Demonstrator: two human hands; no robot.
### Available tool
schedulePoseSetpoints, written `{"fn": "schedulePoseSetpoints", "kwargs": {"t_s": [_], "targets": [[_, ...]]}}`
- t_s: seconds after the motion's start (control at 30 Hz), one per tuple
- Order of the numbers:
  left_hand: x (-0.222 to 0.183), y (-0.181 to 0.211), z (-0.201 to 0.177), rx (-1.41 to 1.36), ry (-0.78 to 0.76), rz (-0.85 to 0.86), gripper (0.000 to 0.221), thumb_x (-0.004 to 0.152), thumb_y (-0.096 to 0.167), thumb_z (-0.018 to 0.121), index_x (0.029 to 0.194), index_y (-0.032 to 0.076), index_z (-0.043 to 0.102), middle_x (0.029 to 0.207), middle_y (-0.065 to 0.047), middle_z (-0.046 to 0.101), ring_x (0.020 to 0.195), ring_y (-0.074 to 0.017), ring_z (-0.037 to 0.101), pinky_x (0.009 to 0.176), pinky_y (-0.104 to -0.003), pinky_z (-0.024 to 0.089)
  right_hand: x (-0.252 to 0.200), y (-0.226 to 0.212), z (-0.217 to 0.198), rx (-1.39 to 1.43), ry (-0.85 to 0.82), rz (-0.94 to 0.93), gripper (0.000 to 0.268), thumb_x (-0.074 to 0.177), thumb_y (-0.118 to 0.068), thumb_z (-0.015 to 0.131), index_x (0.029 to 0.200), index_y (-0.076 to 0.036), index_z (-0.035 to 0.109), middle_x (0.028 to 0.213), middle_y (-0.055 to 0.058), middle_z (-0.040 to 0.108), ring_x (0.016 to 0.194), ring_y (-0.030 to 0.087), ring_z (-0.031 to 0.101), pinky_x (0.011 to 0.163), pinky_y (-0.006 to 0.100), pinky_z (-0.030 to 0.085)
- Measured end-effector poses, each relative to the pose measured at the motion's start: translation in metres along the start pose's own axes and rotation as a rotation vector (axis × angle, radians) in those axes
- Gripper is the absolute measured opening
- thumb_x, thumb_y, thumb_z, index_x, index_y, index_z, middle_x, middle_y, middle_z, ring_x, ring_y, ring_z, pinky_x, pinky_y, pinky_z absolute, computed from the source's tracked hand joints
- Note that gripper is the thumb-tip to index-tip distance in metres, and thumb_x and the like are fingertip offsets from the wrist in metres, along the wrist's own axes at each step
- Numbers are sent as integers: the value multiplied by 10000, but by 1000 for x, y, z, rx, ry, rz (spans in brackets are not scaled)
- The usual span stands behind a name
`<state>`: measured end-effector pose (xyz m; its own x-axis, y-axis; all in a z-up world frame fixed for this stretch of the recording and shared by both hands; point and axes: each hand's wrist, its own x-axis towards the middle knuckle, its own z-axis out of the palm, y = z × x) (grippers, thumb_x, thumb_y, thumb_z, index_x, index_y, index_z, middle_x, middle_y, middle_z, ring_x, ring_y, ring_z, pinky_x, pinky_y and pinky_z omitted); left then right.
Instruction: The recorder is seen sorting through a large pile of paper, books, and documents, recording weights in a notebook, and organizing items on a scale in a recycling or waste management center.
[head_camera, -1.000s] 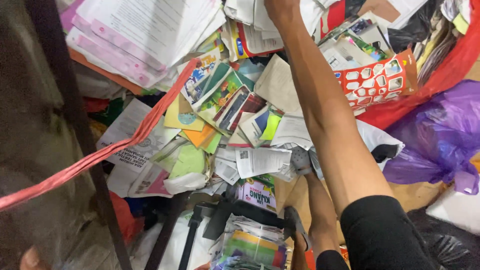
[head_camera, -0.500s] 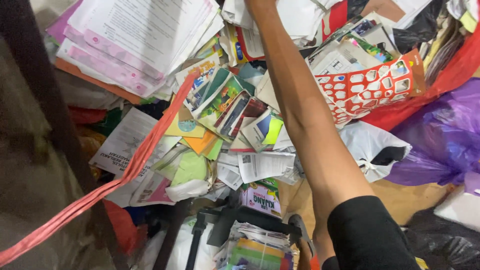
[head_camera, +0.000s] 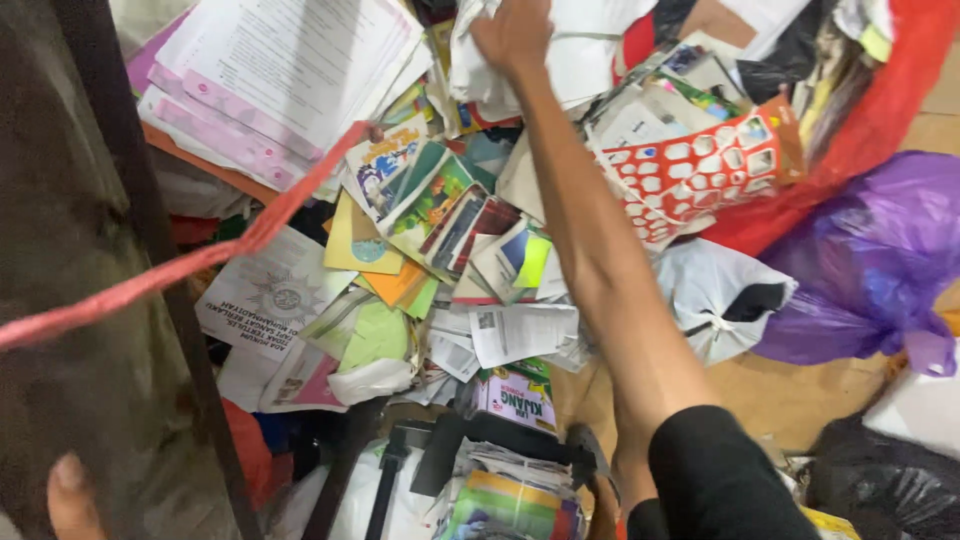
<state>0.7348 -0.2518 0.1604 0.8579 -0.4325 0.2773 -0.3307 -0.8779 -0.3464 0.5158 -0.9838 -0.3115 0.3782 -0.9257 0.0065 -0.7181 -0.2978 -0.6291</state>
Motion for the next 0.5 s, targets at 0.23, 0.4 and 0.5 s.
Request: {"fn": "schedulePoseSetpoints", "kwargs": {"t_s": [0.23,0.4,0.5], "targets": [[37,223,-152,-5,18,-70,792,907,535,775,1358,-88,591,1231,-226,625,1090,-402,621,993,-513,498,-64,-22,-137,368,-378,367,440,810,-355,684,675,64,676,611,210,650,550,310,630,610,463,492],[48,272,-182,-354,32,310,759,988,323,789,1455,-129,398,1495,-278,450,1348,-370,446,1213,-465,358,-74,-59,-225,368,-428,76,451,935,-335,676,708,55,664,577,216,602,529,286,596,611,446,504],[69,317,-211,-275,-5,280,865,910,405,834,1451,-114,404,1472,-300,454,1363,-459,455,1209,-545,349,-100,-76,-259,351,-525,45,453,960,-373,635,752,25,691,620,218,638,575,289,679,608,462,504]]}}
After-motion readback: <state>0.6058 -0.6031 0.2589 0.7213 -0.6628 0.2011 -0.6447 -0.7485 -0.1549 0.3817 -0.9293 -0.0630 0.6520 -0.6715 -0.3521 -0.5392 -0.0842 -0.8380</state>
